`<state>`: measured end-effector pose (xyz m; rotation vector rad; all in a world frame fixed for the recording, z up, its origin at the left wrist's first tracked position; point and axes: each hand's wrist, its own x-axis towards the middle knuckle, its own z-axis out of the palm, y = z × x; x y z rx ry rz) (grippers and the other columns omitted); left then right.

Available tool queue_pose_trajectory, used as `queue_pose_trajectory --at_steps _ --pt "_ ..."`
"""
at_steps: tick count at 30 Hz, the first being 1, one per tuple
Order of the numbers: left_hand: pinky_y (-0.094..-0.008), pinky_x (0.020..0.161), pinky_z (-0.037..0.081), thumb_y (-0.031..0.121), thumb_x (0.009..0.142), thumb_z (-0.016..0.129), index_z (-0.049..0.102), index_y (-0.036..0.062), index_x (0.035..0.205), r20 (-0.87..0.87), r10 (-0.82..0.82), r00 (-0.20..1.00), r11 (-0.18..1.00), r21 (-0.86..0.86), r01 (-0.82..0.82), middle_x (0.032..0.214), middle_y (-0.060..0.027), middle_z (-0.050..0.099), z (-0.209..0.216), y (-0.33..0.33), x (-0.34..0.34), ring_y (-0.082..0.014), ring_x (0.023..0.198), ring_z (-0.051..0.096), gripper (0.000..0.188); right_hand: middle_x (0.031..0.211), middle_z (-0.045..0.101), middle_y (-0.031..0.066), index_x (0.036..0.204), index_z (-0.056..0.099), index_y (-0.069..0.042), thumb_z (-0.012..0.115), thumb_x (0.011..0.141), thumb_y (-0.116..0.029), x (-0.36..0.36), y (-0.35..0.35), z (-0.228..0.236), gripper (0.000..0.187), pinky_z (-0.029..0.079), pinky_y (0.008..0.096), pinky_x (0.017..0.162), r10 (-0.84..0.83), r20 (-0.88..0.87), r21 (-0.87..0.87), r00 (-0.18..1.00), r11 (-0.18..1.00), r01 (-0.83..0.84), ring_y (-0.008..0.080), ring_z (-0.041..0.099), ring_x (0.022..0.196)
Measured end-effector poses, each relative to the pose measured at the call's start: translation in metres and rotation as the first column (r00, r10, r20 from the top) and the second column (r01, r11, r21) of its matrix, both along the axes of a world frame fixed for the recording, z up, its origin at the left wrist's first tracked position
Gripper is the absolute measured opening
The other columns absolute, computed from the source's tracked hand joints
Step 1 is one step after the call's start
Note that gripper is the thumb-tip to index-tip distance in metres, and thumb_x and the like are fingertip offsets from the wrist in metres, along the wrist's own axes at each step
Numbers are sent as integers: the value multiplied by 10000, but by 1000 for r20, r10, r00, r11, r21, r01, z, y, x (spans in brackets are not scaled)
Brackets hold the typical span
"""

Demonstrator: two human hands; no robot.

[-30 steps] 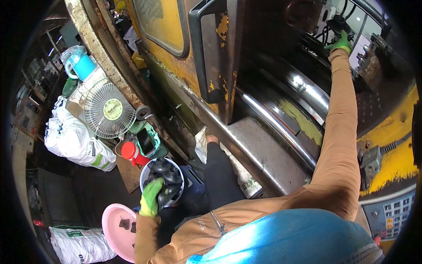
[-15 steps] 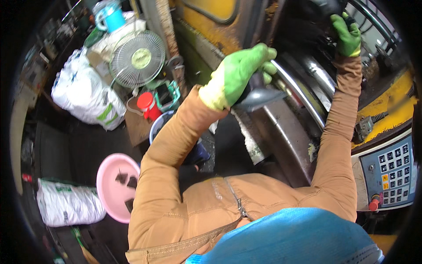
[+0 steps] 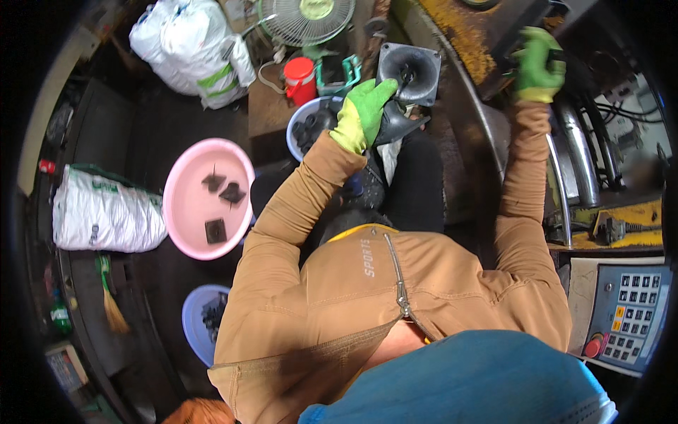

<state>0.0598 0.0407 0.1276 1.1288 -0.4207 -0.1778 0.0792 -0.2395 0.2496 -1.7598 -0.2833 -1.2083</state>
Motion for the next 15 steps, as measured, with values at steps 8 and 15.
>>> queue_pose_trajectory --at_steps 8,15 --pt "-302 654 540 200 960 577 657 -6 1082 -213 -23 977 990 -141 -8 956 -90 696 -13 34 -15 -157 787 675 252 723 583 -23 1090 667 -172 617 973 -328 85 -51 -12 201 390 278 447 85 -369 359 926 931 58 97 475 513" --pt "-281 713 545 198 989 535 634 -1 1155 -13 104 995 991 -89 -105 982 -72 685 -27 41 -10 -148 817 666 278 769 617 4 1041 672 -107 619 976 -262 56 -64 -36 177 424 256 492 4 -205 322 979 945 64 96 524 571"
